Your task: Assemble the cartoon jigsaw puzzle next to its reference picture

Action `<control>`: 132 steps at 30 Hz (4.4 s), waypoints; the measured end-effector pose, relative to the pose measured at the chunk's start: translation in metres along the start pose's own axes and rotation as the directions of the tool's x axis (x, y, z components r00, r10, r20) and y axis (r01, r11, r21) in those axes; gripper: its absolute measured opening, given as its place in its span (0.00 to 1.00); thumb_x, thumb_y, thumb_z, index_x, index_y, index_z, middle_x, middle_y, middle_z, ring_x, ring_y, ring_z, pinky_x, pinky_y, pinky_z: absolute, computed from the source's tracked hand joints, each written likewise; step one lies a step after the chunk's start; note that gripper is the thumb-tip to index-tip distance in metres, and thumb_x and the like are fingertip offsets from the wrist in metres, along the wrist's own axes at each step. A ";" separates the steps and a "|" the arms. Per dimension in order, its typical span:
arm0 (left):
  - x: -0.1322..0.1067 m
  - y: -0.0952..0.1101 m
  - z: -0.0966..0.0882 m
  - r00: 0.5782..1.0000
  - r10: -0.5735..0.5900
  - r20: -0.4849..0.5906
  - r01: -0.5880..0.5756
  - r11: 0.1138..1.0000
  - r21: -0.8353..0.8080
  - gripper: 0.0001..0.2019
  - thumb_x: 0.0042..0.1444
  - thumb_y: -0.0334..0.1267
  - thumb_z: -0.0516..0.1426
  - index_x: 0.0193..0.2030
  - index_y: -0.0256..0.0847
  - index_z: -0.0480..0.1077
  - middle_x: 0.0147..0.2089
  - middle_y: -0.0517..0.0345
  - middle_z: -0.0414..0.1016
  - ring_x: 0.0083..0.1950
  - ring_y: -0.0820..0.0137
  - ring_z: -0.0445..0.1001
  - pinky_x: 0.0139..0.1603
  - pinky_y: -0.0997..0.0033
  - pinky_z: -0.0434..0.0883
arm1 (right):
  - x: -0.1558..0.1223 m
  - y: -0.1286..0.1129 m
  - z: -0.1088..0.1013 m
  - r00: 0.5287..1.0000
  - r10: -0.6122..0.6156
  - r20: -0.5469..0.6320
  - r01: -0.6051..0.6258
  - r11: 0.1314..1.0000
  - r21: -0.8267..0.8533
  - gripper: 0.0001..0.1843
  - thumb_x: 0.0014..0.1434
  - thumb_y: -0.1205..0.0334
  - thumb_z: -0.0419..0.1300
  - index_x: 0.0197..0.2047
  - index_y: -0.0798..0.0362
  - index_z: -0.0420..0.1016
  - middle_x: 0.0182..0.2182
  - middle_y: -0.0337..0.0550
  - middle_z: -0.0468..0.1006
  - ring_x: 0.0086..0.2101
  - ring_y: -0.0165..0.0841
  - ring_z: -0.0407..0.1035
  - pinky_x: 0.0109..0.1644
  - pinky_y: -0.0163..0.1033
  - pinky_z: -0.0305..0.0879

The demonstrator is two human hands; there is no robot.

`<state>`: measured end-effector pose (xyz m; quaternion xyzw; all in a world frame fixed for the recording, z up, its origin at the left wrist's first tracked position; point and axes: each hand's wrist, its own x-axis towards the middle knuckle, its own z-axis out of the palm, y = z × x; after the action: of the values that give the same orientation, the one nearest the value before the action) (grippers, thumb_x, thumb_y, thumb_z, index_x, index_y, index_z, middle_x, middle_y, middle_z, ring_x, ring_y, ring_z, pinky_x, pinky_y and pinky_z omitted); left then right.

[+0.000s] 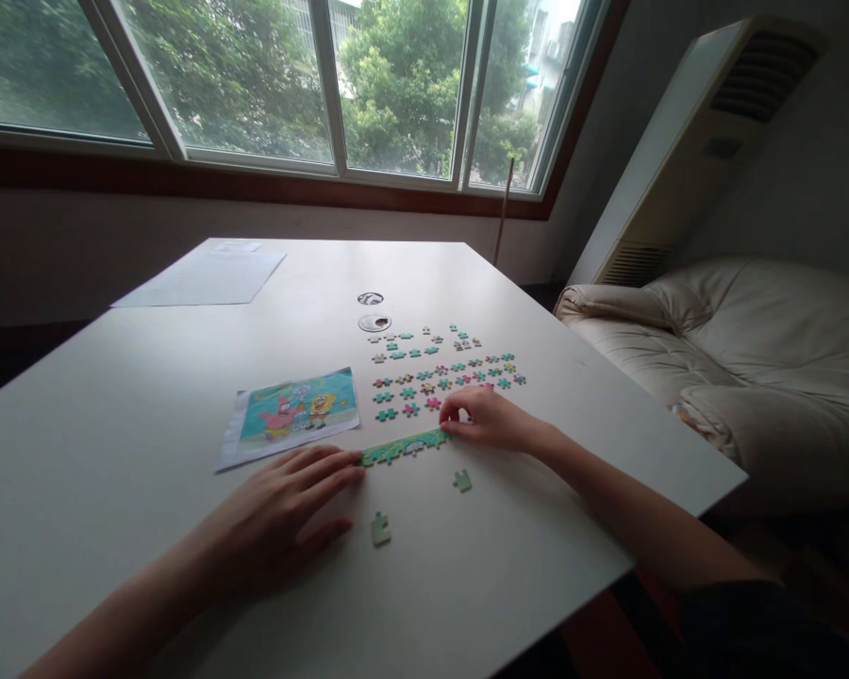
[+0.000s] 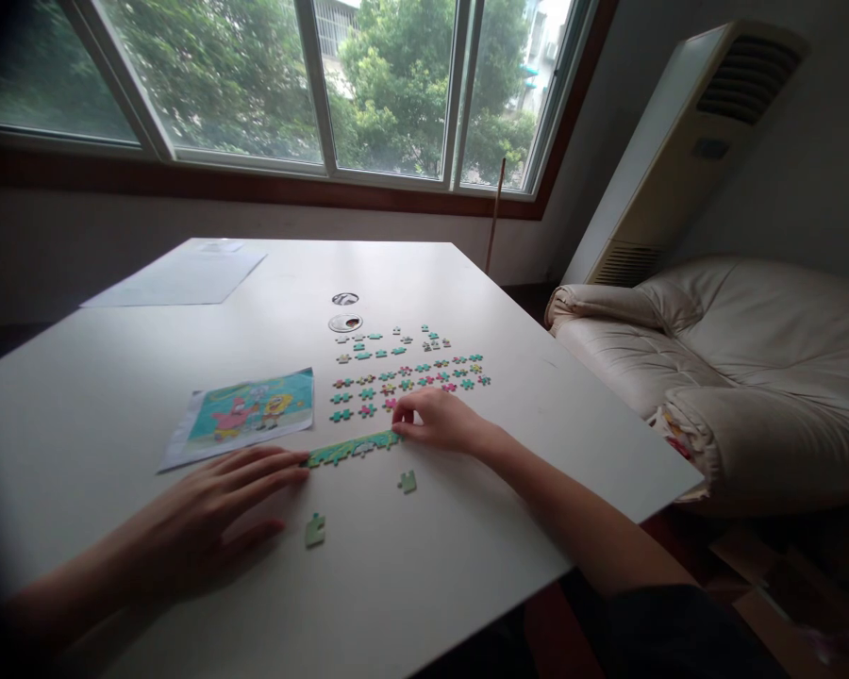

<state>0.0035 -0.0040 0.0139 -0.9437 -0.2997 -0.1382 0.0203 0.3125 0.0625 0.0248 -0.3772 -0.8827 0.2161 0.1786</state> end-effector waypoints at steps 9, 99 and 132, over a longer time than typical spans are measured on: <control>-0.006 -0.005 0.004 1.000 -0.014 0.005 0.014 0.999 0.050 0.20 0.60 0.42 0.54 0.59 0.44 0.65 0.58 0.51 0.70 0.56 0.58 0.70 0.53 0.58 0.72 | -0.024 0.034 -0.034 0.995 0.096 0.027 -0.095 0.995 -0.030 0.08 0.55 0.63 0.59 0.38 0.53 0.77 0.32 0.41 0.76 0.30 0.28 0.66 0.35 0.33 0.60; -0.004 -0.005 0.007 1.000 0.007 0.019 -0.008 1.000 0.029 0.20 0.59 0.43 0.54 0.58 0.43 0.65 0.58 0.52 0.70 0.56 0.58 0.70 0.53 0.57 0.72 | -0.023 0.028 -0.021 0.992 0.027 0.122 -0.025 0.999 -0.021 0.09 0.56 0.59 0.60 0.40 0.53 0.74 0.24 0.36 0.69 0.26 0.26 0.63 0.32 0.31 0.57; -0.003 -0.003 0.003 1.000 0.003 0.020 -0.003 1.000 0.004 0.19 0.59 0.42 0.54 0.57 0.43 0.66 0.57 0.50 0.71 0.55 0.58 0.70 0.53 0.57 0.72 | -0.024 0.026 -0.022 0.991 0.025 0.131 -0.022 1.000 -0.020 0.10 0.56 0.59 0.60 0.41 0.53 0.74 0.25 0.36 0.70 0.27 0.26 0.64 0.32 0.30 0.58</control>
<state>0.0006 -0.0027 0.0101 -0.9455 -0.2987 -0.1279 0.0196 0.3539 0.0665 0.0265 -0.3741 -0.8900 0.2344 0.1141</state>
